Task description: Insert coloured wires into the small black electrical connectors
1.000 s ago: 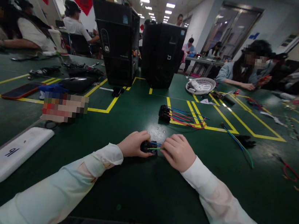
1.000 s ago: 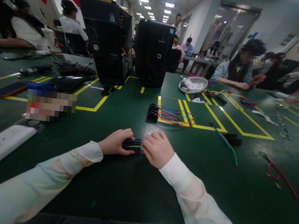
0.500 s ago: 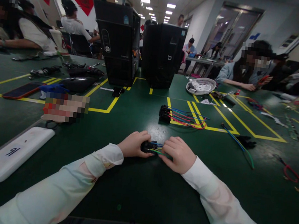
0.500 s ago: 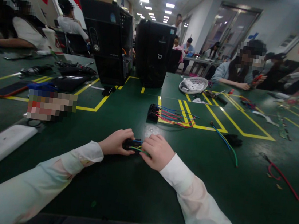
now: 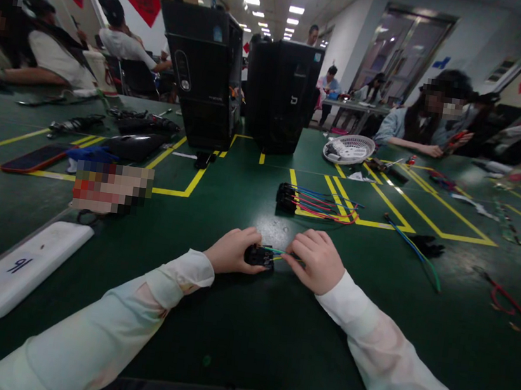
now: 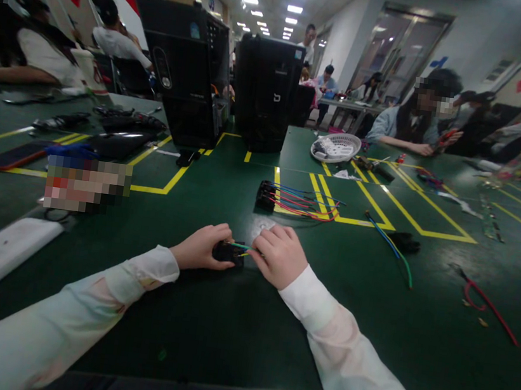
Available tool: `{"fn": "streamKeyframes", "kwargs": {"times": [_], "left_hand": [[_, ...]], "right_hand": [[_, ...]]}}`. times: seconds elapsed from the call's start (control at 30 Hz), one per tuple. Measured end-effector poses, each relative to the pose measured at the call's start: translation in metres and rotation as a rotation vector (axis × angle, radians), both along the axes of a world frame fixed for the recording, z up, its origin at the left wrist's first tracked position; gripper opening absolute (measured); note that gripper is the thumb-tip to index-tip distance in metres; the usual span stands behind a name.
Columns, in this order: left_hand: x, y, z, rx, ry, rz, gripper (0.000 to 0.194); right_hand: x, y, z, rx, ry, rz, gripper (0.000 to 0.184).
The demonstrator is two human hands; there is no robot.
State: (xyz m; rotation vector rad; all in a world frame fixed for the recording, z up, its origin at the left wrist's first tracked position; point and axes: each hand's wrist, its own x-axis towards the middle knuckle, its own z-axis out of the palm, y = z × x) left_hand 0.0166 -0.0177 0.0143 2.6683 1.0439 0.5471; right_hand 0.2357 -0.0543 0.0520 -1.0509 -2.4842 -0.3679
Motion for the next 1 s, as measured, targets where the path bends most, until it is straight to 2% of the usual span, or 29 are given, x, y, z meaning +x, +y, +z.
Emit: {"fn": "streamKeyframes", "kwargs": {"times": [0.2, 0.47, 0.57, 0.77, 0.93, 1.0], "left_hand": [[0.000, 0.000, 0.000, 0.003, -0.016, 0.000, 0.035], [-0.003, 0.004, -0.003, -0.012, -0.045, 0.072, 0.035], [-0.003, 0.005, -0.004, -0.005, -0.058, 0.108, 0.036], [-0.003, 0.006, -0.005, -0.022, -0.056, 0.100, 0.038], [-0.004, 0.006, -0.004, -0.032, -0.056, 0.097, 0.038], [-0.004, 0.005, -0.004, -0.033, -0.057, 0.096, 0.039]], "right_hand": [[0.000, -0.001, 0.000, -0.038, 0.024, 0.054, 0.023], [-0.005, -0.005, -0.008, -0.236, 0.025, 0.283, 0.017], [-0.008, -0.007, -0.016, -0.274, -0.036, 0.283, 0.015], [-0.015, -0.008, -0.028, -0.270, -0.092, 0.280, 0.021], [-0.013, -0.006, -0.024, -0.199, -0.044, 0.264, 0.024], [-0.007, -0.003, -0.019, -0.148, 0.001, 0.214, 0.023]]}}
